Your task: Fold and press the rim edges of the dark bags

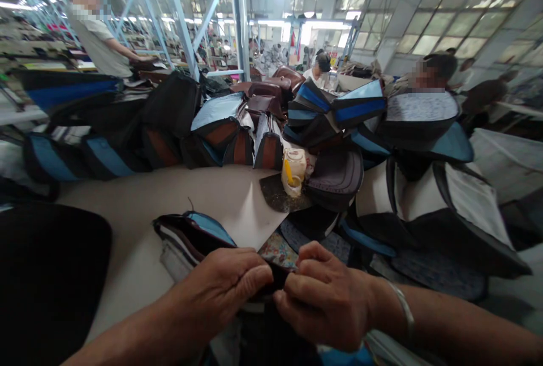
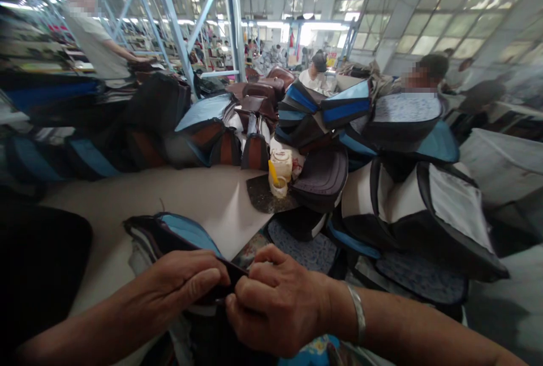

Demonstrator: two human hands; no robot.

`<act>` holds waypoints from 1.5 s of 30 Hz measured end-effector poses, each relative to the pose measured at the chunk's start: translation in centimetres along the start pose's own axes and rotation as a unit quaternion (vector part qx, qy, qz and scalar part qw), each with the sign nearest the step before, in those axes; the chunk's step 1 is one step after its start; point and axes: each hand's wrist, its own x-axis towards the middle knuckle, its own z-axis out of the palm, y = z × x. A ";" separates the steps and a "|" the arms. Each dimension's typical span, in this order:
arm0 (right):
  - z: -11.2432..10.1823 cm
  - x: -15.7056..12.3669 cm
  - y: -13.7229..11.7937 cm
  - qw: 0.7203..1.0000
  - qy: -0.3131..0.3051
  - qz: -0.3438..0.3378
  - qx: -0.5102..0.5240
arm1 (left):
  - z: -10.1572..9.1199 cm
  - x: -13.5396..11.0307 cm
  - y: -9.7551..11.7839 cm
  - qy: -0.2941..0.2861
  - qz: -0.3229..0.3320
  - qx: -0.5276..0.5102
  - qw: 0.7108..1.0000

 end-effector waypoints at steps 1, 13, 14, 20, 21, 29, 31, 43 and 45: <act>0.1 -0.3 -0.2 1.000 0.001 -0.007 -0.010 | 0.1 0.3 -0.1 -0.008 -0.008 0.008 1.000; -3.9 1.4 -0.2 0.962 -0.105 0.164 0.193 | 3.4 -0.8 0.5 0.042 0.070 0.156 0.984; -4.1 1.8 0.1 0.959 -0.141 0.159 0.188 | 3.6 -0.9 0.7 0.055 0.086 0.165 0.981; -4.0 3.9 -0.6 0.974 -0.225 0.028 0.004 | 3.2 -0.7 1.3 0.102 0.161 0.253 0.949; -4.0 4.3 -0.9 0.978 -0.204 0.012 -0.031 | 2.7 -0.7 1.4 0.102 0.170 0.272 0.942; -3.8 9.4 3.3 0.926 -0.114 0.038 0.359 | -3.3 -3.6 3.4 0.096 0.177 0.269 0.942; -2.7 10.2 5.0 0.892 -0.136 0.030 0.431 | -4.6 -4.8 3.0 0.098 0.151 0.239 0.954; 0.3 12.1 1.9 0.904 -0.120 0.105 0.396 | -6.4 -8.5 5.7 0.148 -0.054 0.074 0.985; 0.4 12.3 1.6 0.910 -0.133 0.109 0.377 | -5.6 -8.3 5.8 0.153 -0.072 0.060 0.984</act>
